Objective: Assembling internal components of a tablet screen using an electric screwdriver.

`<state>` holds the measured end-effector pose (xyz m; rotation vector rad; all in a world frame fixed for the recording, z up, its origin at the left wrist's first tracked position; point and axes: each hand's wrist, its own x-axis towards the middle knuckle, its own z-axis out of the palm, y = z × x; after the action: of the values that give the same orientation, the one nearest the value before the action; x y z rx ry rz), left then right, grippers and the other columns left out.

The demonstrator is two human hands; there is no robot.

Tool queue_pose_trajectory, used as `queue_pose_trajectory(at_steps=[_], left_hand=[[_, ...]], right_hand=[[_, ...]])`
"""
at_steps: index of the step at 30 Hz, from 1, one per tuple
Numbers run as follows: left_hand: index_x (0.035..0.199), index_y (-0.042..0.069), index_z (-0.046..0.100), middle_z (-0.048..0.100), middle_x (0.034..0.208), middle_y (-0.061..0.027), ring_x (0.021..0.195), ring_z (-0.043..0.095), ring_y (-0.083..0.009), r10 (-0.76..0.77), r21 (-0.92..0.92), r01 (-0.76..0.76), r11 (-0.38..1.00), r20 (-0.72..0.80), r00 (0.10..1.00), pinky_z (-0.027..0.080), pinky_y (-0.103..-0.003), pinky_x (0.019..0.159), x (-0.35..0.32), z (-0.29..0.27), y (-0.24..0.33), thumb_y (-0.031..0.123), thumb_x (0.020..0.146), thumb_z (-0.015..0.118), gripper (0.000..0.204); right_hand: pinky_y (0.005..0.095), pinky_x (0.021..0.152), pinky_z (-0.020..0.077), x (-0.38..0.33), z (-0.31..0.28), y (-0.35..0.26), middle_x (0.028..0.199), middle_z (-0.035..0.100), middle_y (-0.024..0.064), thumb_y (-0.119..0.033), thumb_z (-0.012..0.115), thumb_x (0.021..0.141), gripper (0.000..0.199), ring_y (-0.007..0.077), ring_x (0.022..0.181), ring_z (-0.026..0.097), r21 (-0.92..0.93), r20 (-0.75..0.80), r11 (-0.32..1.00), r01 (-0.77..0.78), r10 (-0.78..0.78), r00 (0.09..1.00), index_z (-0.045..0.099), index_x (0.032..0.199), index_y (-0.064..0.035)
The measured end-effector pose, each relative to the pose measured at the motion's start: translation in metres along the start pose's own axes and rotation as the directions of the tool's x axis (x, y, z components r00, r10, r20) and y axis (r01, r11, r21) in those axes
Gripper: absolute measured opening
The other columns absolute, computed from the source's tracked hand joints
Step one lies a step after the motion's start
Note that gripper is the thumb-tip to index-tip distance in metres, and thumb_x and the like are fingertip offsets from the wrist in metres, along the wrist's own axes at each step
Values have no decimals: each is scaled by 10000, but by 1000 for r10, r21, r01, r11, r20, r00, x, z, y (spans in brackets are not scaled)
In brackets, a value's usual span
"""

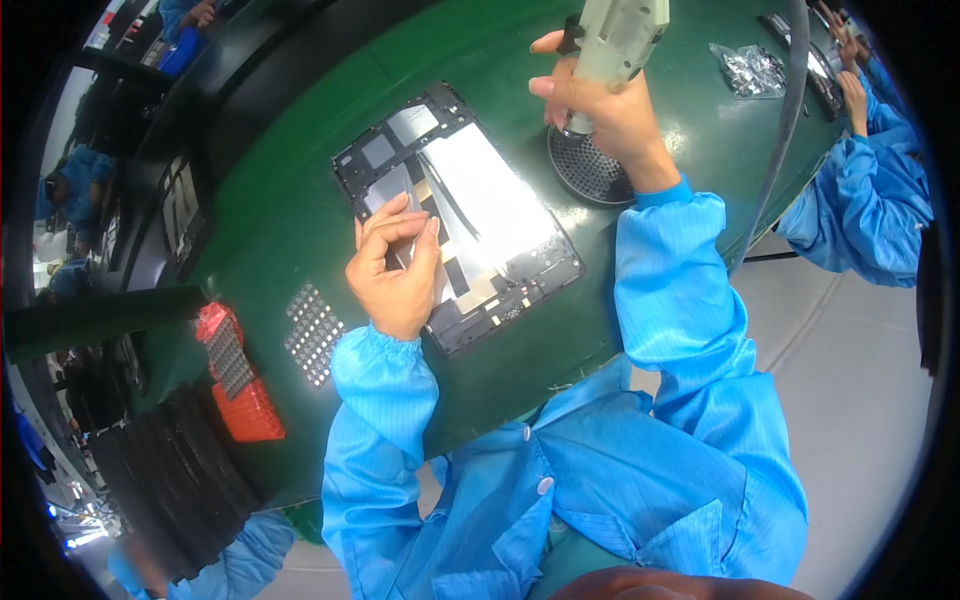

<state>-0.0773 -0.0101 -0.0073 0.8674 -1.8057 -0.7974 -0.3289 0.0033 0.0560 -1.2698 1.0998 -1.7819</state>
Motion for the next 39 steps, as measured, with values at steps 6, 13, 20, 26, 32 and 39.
queue_pose_trajectory(at_steps=[6, 13, 20, 26, 32, 39], left_hand=[[821, -27, 624, 649, 939, -147, 980, 586, -217, -55, -45, 53, 998, -54, 997, 440, -327, 874, -2, 0, 8, -4, 749, 701, 108], [839, 28, 672, 675, 867, -75, 983, 600, -215, -62, -13, 61, 998, -61, 996, 245, -494, 1041, -6, -5, 10, 90, 767, 695, 98], [934, -35, 650, 610, 857, -88, 825, 596, -157, -104, 170, 128, 977, -140, 985, 477, -257, 744, -20, -57, 25, -10, 796, 647, 140], [953, -68, 615, 639, 844, -99, 682, 616, -128, -562, -304, 575, 760, 138, 816, 505, -221, 622, -45, -57, 42, -40, 781, 659, 179], [934, -55, 629, 606, 873, -71, 720, 604, -109, -453, -254, 473, 844, 134, 881, 494, -205, 630, -48, -42, 39, -33, 794, 651, 143], [913, -70, 623, 558, 928, -74, 795, 593, -118, -433, -197, 446, 873, 109, 895, 478, -198, 663, -47, -45, 34, -47, 799, 637, 117]], right_hand=[[233, 444, 395, 2, 4, 0, 562, 553, 16, -12, 697, 712, 289, 96, 470, 514, -1, 20, 999, -37, 37, 999, 550, 956, 35], [231, 447, 414, -4, 4, 3, 569, 555, 14, -15, 707, 716, 275, 97, 483, 533, -64, 46, 998, -1, 4, 999, 559, 945, 22], [229, 454, 411, -7, 10, -3, 579, 557, 20, -21, 716, 711, 302, 95, 494, 536, -63, 27, 997, 37, -35, 999, 570, 972, 25], [227, 423, 403, -13, 3, -15, 589, 534, 27, 3, 687, 724, 396, 111, 456, 513, 11, -43, 1000, -14, 15, 999, 512, 1079, 26], [225, 419, 394, 16, 17, 45, 590, 529, 31, -20, 701, 716, 422, 112, 454, 508, 932, 80, 326, 156, -606, 791, 502, 1086, 28], [228, 409, 394, -18, 6, -12, 586, 525, 32, -12, 702, 718, 419, 113, 453, 509, 54, -16, 998, -25, 26, 1000, 502, 1083, 30]])
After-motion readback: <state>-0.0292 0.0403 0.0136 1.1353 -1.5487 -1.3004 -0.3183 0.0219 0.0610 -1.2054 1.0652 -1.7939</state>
